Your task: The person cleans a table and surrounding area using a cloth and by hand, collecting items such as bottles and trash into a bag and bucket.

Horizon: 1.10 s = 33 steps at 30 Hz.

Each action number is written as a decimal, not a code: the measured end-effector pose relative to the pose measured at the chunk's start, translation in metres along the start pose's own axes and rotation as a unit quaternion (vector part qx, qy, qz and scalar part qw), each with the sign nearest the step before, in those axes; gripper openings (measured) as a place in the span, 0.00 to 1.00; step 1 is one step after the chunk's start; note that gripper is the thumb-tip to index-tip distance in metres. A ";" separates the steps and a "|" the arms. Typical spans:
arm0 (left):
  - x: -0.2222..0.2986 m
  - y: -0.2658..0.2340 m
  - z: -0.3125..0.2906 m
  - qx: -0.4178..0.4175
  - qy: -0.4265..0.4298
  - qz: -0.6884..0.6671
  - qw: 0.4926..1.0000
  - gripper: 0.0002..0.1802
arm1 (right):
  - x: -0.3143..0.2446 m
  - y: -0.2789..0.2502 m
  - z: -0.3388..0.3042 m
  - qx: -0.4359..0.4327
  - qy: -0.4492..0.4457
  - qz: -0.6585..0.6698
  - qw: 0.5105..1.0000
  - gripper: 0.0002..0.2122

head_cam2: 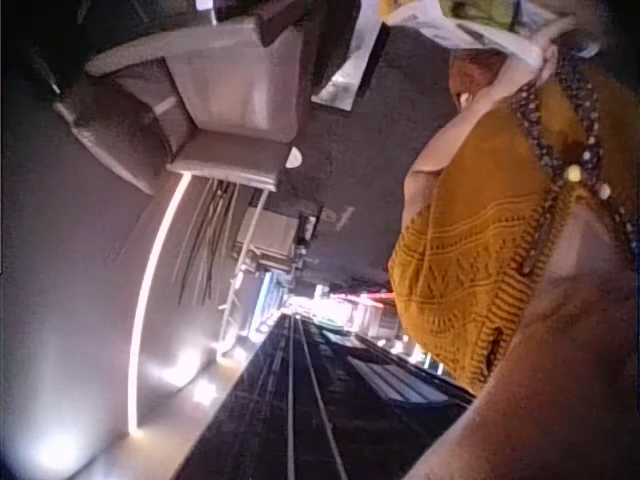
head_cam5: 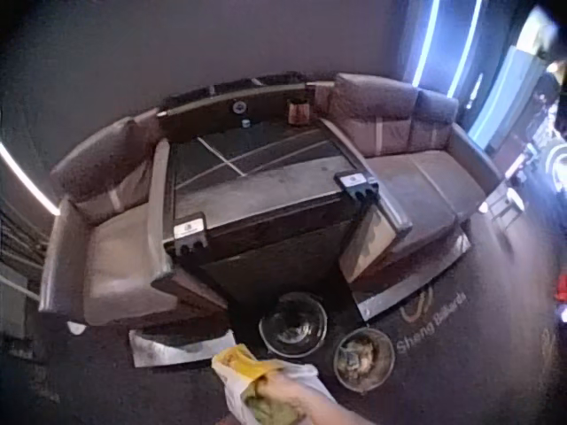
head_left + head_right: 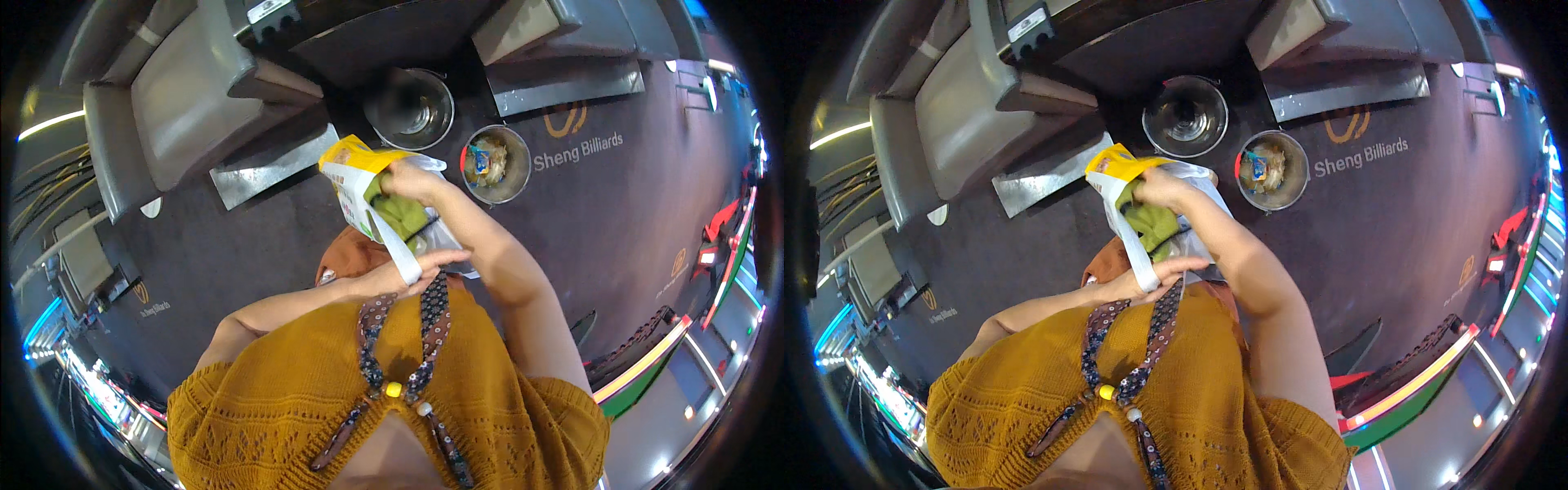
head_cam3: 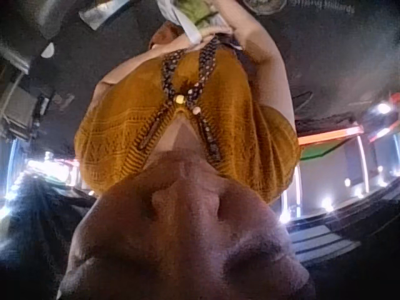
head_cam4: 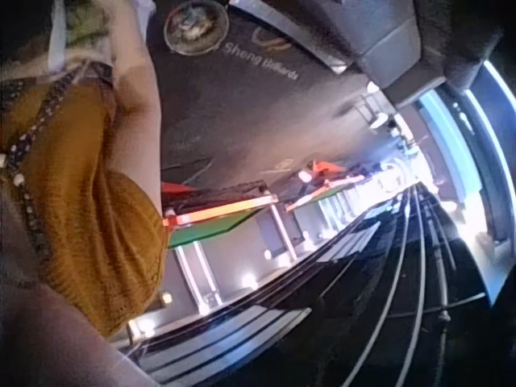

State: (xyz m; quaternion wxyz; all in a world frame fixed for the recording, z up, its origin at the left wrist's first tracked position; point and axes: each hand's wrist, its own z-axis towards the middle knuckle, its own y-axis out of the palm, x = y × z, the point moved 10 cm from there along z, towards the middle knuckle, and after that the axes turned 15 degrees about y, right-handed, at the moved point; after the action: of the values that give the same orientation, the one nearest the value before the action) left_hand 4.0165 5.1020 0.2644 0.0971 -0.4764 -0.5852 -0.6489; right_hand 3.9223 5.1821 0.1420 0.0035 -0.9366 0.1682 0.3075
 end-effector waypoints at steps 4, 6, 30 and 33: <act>0.018 0.027 0.008 -0.085 0.056 0.037 0.994 0.28 | 0.054 -0.026 0.044 0.206 -0.023 0.515 0.832 0.13; 0.027 0.002 0.004 0.035 0.068 0.007 0.997 0.24 | 0.011 -0.015 0.026 0.230 -0.030 0.144 0.962 0.21; -0.193 -0.151 -0.137 0.660 0.022 0.077 0.747 0.04 | 0.084 -0.135 0.340 0.212 -0.078 0.132 0.965 0.17; -0.217 -0.145 -0.142 0.668 -0.003 0.047 0.743 0.05 | 0.116 -0.143 0.337 0.165 -0.208 0.406 0.874 0.12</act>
State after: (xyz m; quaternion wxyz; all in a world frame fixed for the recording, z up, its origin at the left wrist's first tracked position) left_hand 3.9605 4.9302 0.0289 0.4189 -0.3182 -0.8462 -0.0851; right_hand 3.8615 5.3179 -0.2121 0.0680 -0.6860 0.5772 0.4377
